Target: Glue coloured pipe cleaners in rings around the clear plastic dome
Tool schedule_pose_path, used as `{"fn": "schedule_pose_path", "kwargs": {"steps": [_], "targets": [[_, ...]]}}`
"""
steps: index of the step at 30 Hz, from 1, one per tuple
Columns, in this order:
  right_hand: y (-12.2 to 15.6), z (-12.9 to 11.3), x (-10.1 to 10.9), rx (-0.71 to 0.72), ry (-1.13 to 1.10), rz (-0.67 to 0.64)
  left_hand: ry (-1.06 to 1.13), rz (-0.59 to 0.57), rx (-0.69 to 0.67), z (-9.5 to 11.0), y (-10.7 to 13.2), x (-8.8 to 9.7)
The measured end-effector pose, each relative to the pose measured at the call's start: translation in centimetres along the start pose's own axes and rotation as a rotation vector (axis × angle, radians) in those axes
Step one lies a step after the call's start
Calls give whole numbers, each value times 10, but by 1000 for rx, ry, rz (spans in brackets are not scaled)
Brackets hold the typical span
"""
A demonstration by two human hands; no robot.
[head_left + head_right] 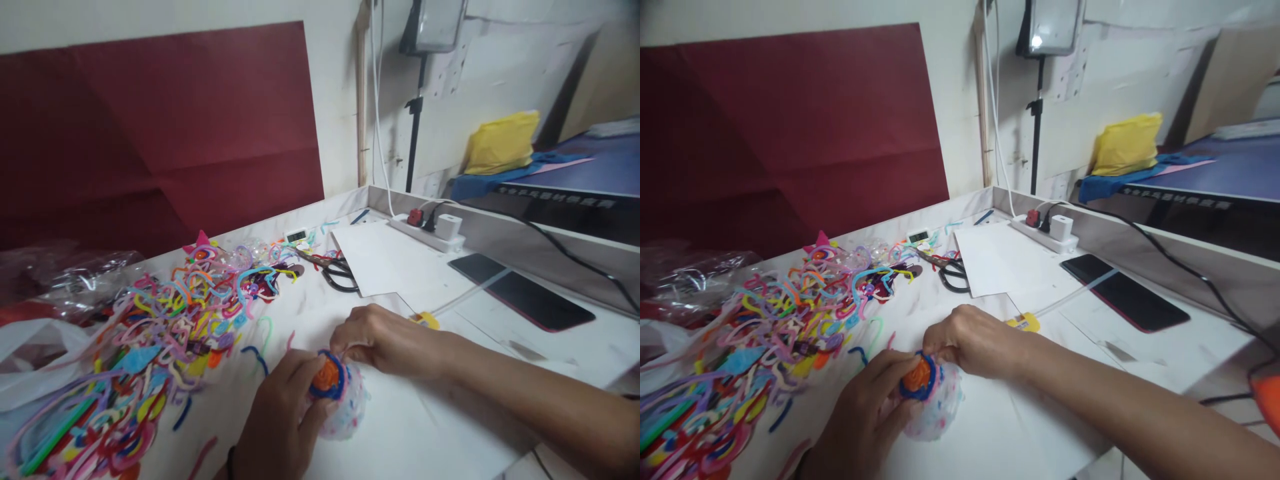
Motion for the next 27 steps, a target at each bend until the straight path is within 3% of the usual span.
{"fn": "schedule_pose_path", "kwargs": {"steps": [8,18,22,27], "targets": [[48,-43,-26,-191,100,186,-130,153,-68,-21,7,-11],[72,-57,-71,-158,222,243,-100,165,-34,-14,6,-10],[79,-60,-68,-161,354,279,-95,159,-9,-7,2,-5],[101,-50,-38,-269,701,342,-159,86,-22,5,-3,5]]}}
Point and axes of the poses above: each hand's wrist, its own y-axis away from the middle knuckle, its own x-axis out of the back of the hand, z = x × y, the point moved 1 cm from there along -y, towards the middle knuckle, and after that the axes turned 15 degrees about x, right-handed, at the moved point
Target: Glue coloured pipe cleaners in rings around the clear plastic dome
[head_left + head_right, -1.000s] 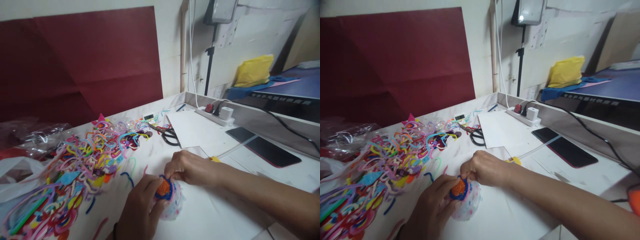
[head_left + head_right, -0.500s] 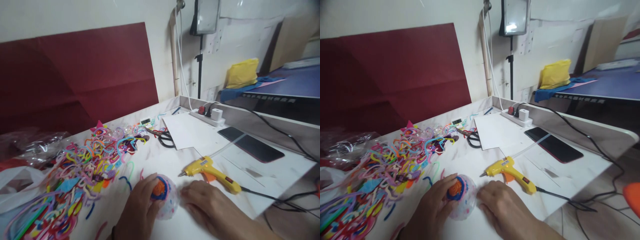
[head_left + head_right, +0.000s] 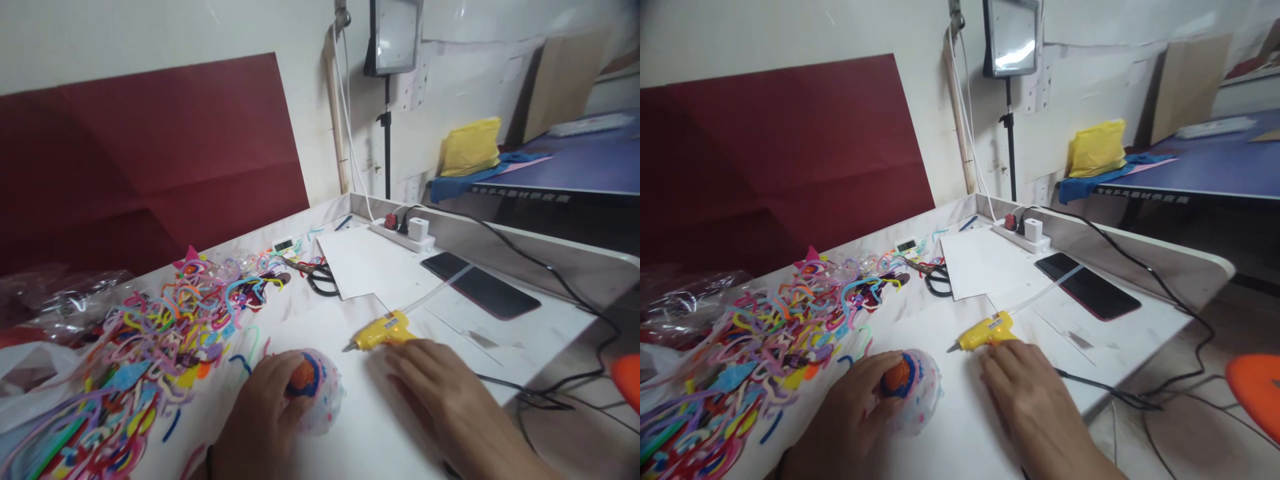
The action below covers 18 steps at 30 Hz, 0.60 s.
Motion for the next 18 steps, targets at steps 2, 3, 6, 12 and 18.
{"fn": "schedule_pose_path", "kwargs": {"steps": [2,3,6,12,18], "targets": [[4,14,7,-58,92,-45,-29,-6,-24,2,-2,3],[6,18,10,-78,117,-64,-42,-8,-33,3,-2,4],[10,19,11,-89,104,-70,-45,-59,-14,6,-4,6],[-9,-23,-12,11,-125,-45,19,-213,87,22,-6,11],[-41,-51,-37,12,-65,-35,-9,-196,125,31,-5,10]]}}
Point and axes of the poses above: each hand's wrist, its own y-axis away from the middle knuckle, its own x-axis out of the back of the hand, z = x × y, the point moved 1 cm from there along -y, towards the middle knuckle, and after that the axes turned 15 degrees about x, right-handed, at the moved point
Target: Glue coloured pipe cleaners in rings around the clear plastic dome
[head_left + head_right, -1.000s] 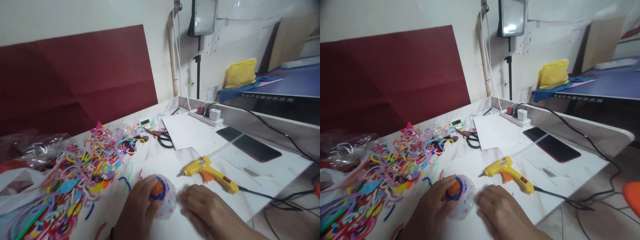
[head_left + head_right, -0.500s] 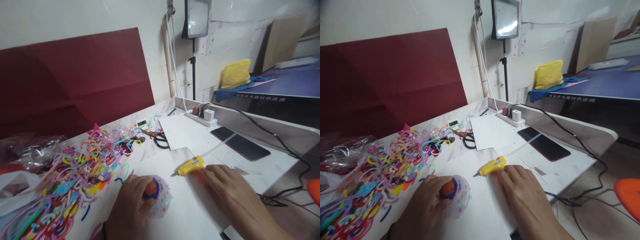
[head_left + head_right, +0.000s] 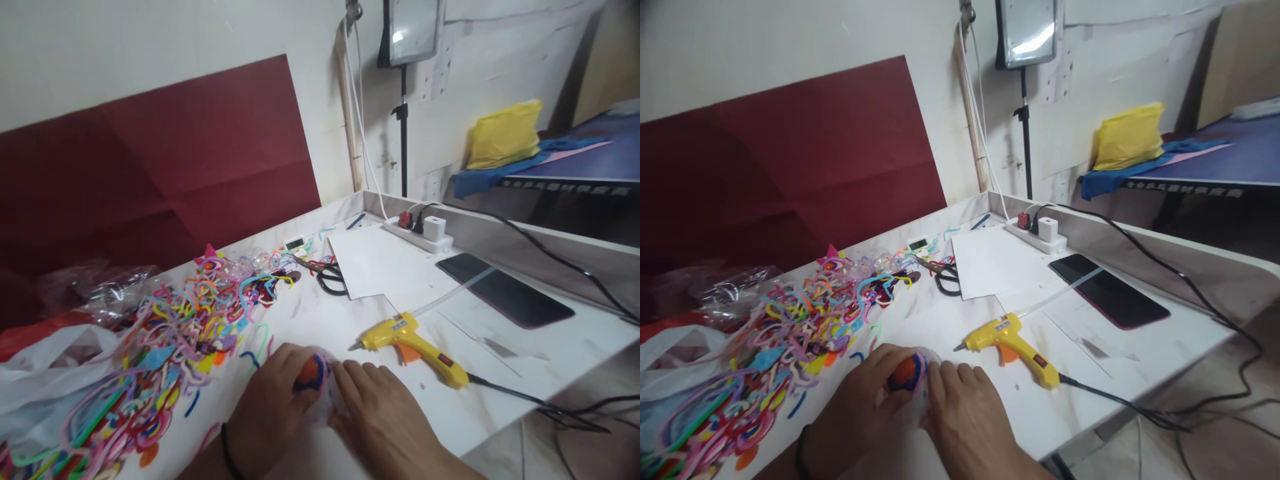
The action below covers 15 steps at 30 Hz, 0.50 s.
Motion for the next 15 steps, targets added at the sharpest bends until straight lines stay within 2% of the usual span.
{"fn": "schedule_pose_path", "kwargs": {"steps": [7,15], "targets": [[-8,-1,-6,34,21,-5,-70,21,13,3,1,-1],[-9,8,-8,93,23,-99,-187,83,53,3,-1,-5]]}}
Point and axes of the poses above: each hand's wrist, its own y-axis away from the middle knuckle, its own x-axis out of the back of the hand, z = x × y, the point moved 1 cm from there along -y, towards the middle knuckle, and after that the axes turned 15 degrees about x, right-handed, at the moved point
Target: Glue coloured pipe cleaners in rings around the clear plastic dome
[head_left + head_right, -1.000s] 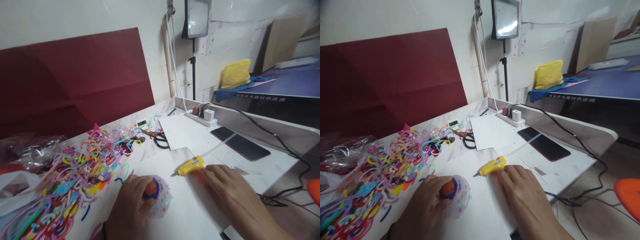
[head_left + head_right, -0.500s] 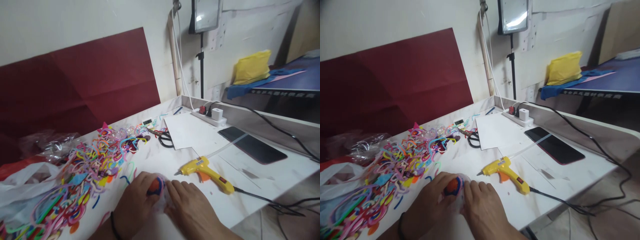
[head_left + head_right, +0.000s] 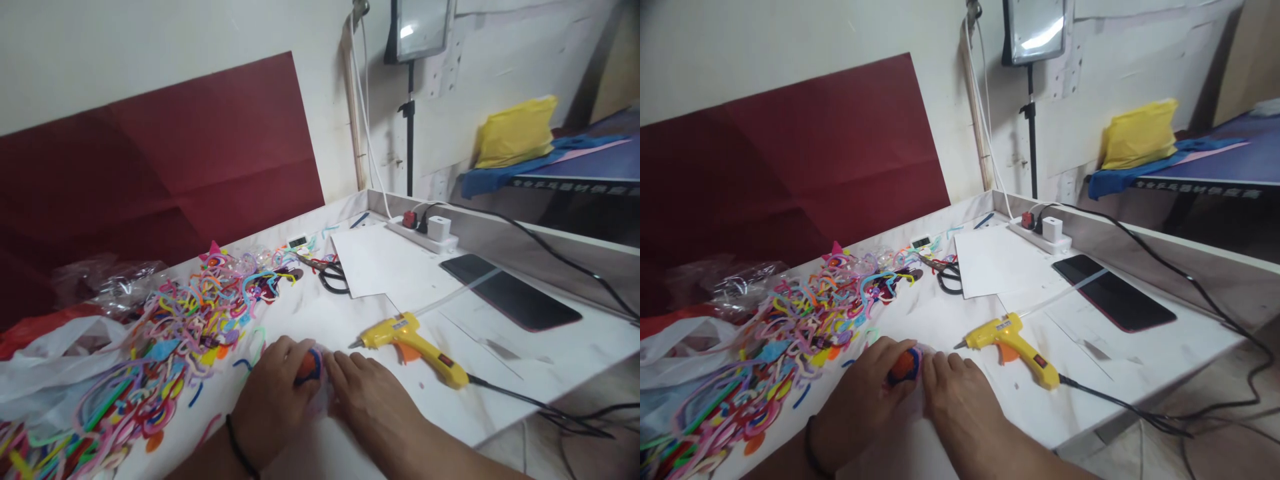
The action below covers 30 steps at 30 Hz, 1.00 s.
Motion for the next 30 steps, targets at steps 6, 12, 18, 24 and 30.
{"fn": "schedule_pose_path", "kwargs": {"steps": [6,12,18,24,30], "targets": [[-3,5,1,2,-27,-57,-43,35,19,-2,-8,-1],[4,-2,2,-65,-62,-15,-57,24,-15,-2,-12,-1],[-5,-12,6,-125,-54,15,-62,10,-24,-3,-12,1],[-4,-12,3,-100,-20,87,-42,-5,-27,-7,-11,1],[3,-13,-3,-53,14,148,-20,-32,-48,-12,-11,2]]}}
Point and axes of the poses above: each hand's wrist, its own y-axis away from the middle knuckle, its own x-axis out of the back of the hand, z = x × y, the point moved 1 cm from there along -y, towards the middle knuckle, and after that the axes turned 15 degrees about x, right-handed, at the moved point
